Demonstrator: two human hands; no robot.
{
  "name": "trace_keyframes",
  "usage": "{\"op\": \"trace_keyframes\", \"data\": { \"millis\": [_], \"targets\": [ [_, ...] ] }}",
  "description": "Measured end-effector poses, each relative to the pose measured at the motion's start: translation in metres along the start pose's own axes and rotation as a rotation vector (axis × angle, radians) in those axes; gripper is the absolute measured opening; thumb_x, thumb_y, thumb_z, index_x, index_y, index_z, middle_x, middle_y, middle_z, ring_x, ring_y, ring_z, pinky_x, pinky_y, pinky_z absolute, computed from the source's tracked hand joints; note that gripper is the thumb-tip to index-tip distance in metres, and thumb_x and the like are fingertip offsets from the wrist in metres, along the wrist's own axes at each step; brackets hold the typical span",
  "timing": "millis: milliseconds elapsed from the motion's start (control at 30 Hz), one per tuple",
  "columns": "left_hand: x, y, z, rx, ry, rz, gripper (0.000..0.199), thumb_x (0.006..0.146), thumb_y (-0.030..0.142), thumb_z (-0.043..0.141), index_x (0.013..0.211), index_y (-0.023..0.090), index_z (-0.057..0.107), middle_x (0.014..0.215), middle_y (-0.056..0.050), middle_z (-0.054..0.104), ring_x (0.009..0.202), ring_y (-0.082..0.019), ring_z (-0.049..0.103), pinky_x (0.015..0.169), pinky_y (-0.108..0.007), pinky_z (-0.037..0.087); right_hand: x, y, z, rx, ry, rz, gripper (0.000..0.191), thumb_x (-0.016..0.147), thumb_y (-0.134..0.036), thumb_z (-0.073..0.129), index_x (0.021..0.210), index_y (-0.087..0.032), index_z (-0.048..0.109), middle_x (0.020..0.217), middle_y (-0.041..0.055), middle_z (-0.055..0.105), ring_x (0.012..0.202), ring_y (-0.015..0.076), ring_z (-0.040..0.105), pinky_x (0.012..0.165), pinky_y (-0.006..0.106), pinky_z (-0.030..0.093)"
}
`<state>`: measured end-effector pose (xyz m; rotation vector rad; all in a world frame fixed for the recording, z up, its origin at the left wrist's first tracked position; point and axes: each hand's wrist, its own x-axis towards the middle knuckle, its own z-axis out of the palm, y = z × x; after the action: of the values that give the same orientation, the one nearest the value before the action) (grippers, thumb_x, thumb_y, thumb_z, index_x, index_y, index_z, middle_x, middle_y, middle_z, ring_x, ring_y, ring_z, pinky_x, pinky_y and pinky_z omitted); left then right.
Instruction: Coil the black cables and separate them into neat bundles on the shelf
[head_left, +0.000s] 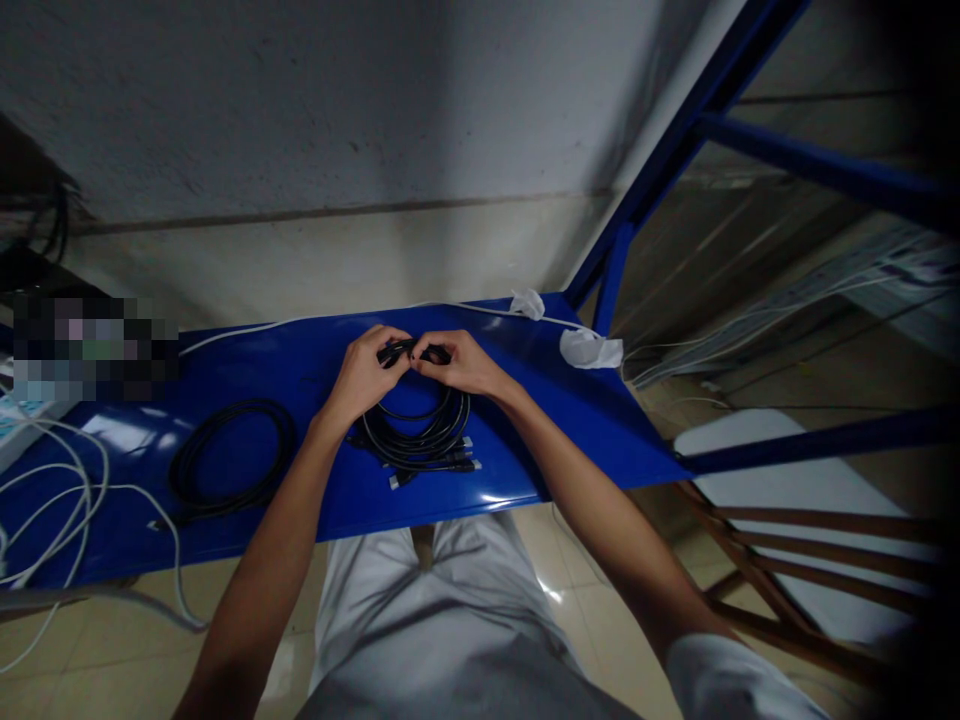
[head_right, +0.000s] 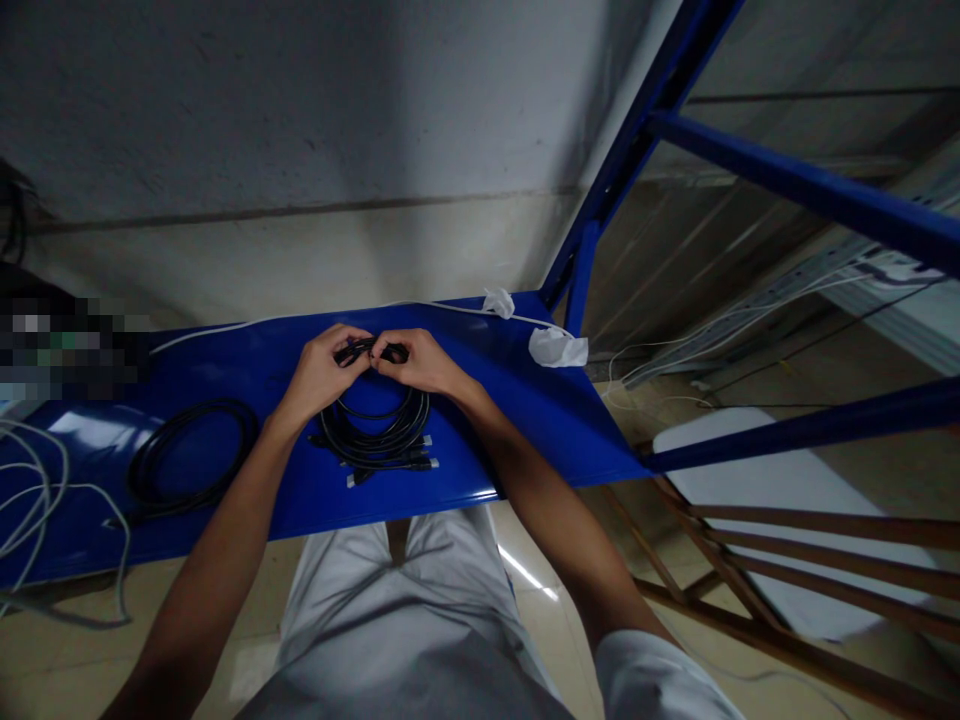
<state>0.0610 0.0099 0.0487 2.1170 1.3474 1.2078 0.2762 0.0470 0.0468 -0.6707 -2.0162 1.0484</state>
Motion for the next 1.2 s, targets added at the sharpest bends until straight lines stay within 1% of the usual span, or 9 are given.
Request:
{"op": "trace_keyframes", "data": {
  "millis": [167,267,433,533,633,800,900,1033,1200],
  "targets": [
    [-0.001,-0.002,-0.001,-0.033,-0.022,-0.002,0.033,0.097,0.023,0.075,0.130,0.024,0.073,0.112,-0.007,0.074,0.101,-0.021,0.073,0.086,-0.031,0.059,-0.001,-0.005,0.002,0.102,0.027,0.073,0.022,0.097,-0.041,0.075,0.099,-0.019,0.075,0.081,-0.0001,0.068,0.058,0.0113,0.052,0.050,0.024,0.039],
    [-0.001,0.000,-0.002,-0.047,-0.030,0.011,0.040,0.099,0.023,0.073,0.139,0.026,0.071,0.116,-0.008,0.073,0.103,-0.021,0.073,0.087,-0.032,0.060,-0.002,-0.005,0.004,0.117,0.039,0.087,0.024,0.098,-0.044,0.076,0.099,-0.020,0.074,0.084,0.0000,0.069,0.054,0.0108,0.054,0.047,0.024,0.042],
    [-0.001,0.007,-0.004,-0.020,-0.038,0.048,0.029,0.102,0.023,0.069,0.130,0.024,0.075,0.118,-0.008,0.073,0.108,-0.021,0.072,0.085,-0.030,0.061,-0.001,-0.002,0.006,0.116,0.050,0.082,0.027,0.100,-0.048,0.076,0.101,-0.022,0.071,0.079,-0.0015,0.066,0.052,0.0109,0.055,0.045,0.025,0.044],
    [0.000,0.010,-0.004,0.002,-0.031,0.053,0.025,0.102,0.021,0.068,0.125,0.022,0.076,0.112,-0.007,0.073,0.101,-0.020,0.072,0.082,-0.029,0.060,0.000,-0.001,0.006,0.207,0.063,0.095,0.034,0.097,-0.050,0.080,0.109,-0.025,0.061,0.071,-0.0052,0.064,0.048,0.0109,0.054,0.044,0.024,0.043],
    [0.000,0.011,-0.004,0.000,-0.030,0.049,0.026,0.100,0.018,0.068,0.125,0.022,0.076,0.110,-0.006,0.072,0.098,-0.018,0.071,0.080,-0.027,0.059,0.001,0.000,0.005,0.299,0.057,0.113,0.045,0.094,-0.052,0.084,0.112,-0.026,0.052,0.072,-0.0062,0.065,0.047,0.0106,0.056,0.043,0.023,0.045],
    [-0.001,0.013,-0.006,0.019,-0.053,0.049,0.026,0.096,0.017,0.069,0.120,0.021,0.077,0.106,-0.006,0.070,0.095,-0.019,0.071,0.076,-0.027,0.058,0.002,0.000,0.004,0.284,0.055,0.139,0.046,0.093,-0.055,0.083,0.111,-0.022,0.058,0.071,-0.0047,0.067,0.048,0.0112,0.059,0.044,0.023,0.049],
    [-0.001,0.014,-0.007,0.035,-0.066,0.044,0.025,0.094,0.017,0.070,0.118,0.021,0.078,0.103,-0.005,0.069,0.091,-0.019,0.070,0.075,-0.028,0.057,0.002,0.000,0.004,0.273,0.060,0.161,0.047,0.092,-0.057,0.083,0.111,-0.020,0.061,0.077,-0.0022,0.071,0.051,0.0115,0.062,0.044,0.023,0.052],
    [-0.001,0.012,-0.007,0.034,-0.068,0.026,0.024,0.092,0.018,0.073,0.115,0.022,0.078,0.103,-0.005,0.069,0.091,-0.019,0.070,0.077,-0.030,0.056,0.002,0.002,0.001,0.232,0.042,0.155,0.045,0.093,-0.058,0.083,0.107,-0.018,0.066,0.084,0.0013,0.072,0.061,0.0135,0.066,0.047,0.024,0.053],
    [0.000,0.007,-0.006,0.065,-0.068,0.018,0.020,0.090,0.019,0.077,0.109,0.022,0.077,0.101,-0.004,0.069,0.088,-0.019,0.068,0.078,-0.031,0.055,0.002,0.004,-0.001,0.155,0.043,0.118,0.040,0.095,-0.056,0.080,0.102,-0.018,0.069,0.089,0.0026,0.071,0.071,0.0140,0.064,0.057,0.025,0.054]
  ]
}}
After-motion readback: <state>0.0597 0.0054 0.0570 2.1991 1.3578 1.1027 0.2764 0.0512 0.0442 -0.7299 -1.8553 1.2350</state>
